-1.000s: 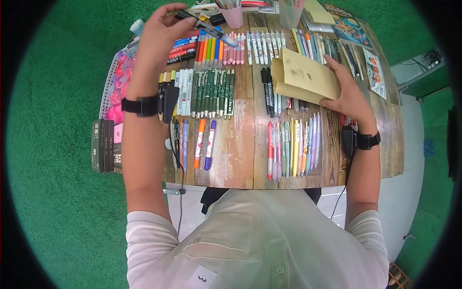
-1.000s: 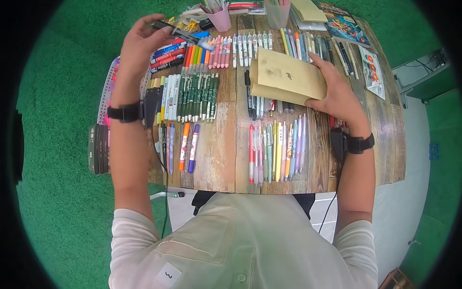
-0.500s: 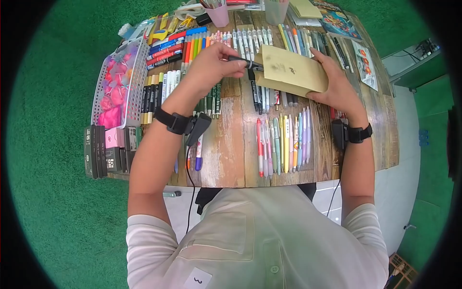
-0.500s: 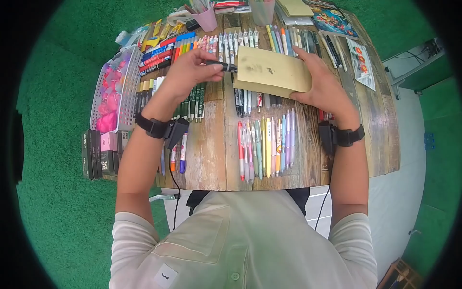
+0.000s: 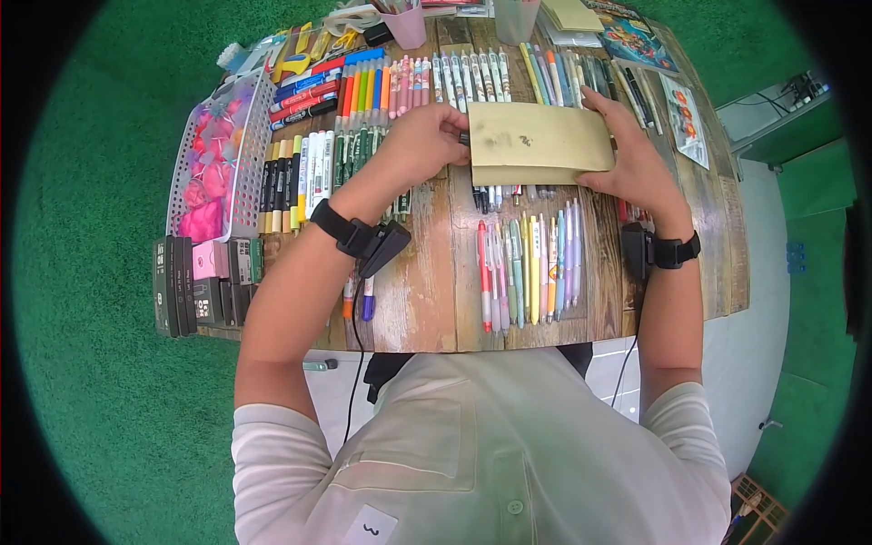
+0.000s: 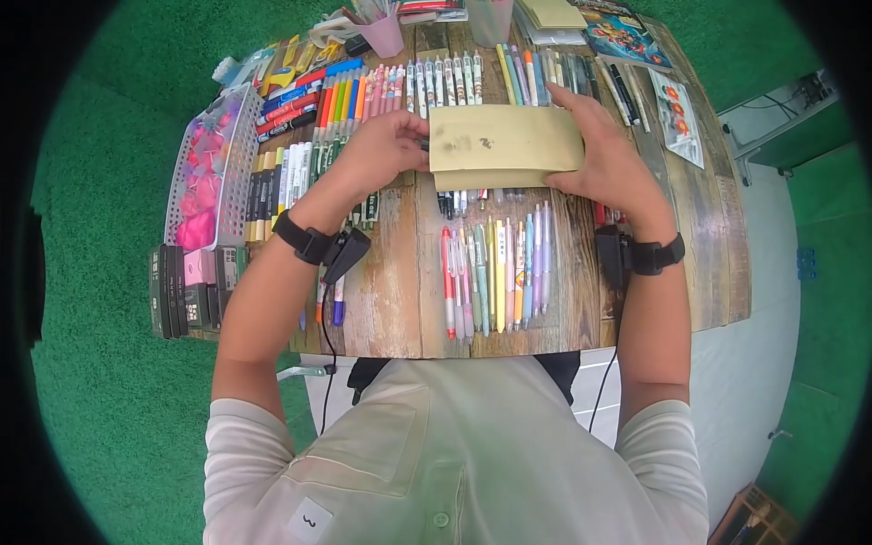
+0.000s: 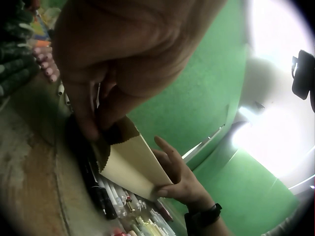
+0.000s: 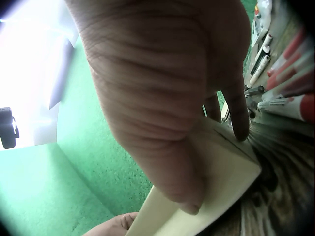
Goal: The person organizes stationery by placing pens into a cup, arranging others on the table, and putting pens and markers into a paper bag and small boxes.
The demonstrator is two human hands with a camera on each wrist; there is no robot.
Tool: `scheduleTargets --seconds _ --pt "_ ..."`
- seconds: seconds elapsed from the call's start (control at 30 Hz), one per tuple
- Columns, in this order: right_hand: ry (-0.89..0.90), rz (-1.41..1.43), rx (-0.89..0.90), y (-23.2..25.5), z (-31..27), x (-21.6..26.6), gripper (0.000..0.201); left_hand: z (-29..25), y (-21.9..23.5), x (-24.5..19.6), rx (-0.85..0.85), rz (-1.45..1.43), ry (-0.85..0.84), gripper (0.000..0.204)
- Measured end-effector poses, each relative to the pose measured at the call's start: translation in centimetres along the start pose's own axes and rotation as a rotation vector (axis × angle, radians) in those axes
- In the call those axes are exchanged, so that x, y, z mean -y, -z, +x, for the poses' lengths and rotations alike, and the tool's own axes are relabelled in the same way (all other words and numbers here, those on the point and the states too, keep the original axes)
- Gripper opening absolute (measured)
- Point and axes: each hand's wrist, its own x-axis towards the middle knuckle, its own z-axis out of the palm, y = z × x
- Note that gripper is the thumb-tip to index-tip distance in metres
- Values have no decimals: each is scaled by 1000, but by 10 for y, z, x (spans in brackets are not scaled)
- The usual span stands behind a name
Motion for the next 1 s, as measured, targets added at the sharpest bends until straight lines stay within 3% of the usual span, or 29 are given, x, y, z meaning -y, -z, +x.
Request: scheduleTargets --seconds 0.33,0.53,0.57,0.7,0.83,1.0 --pt "-55 -24 61 -2 1 4 106 -6 -8 -10 37 174 -19 25" --pt "-32 3 49 -5 3 7 105 -6 -7 -9 114 -27 -89 23" --pt "-18 -21 30 -6 3 7 104 -9 0 -15 104 68 -85 24" --pt "-22 -44 17 -6 3 8 103 0 54 -19 -19 144 -110 22" --pt "-25 -56 22 -6 3 6 103 15 135 -6 -398 722 -173 18" --pt "-51 -56 22 -5 4 9 103 36 215 49 -555 1153 -138 20"
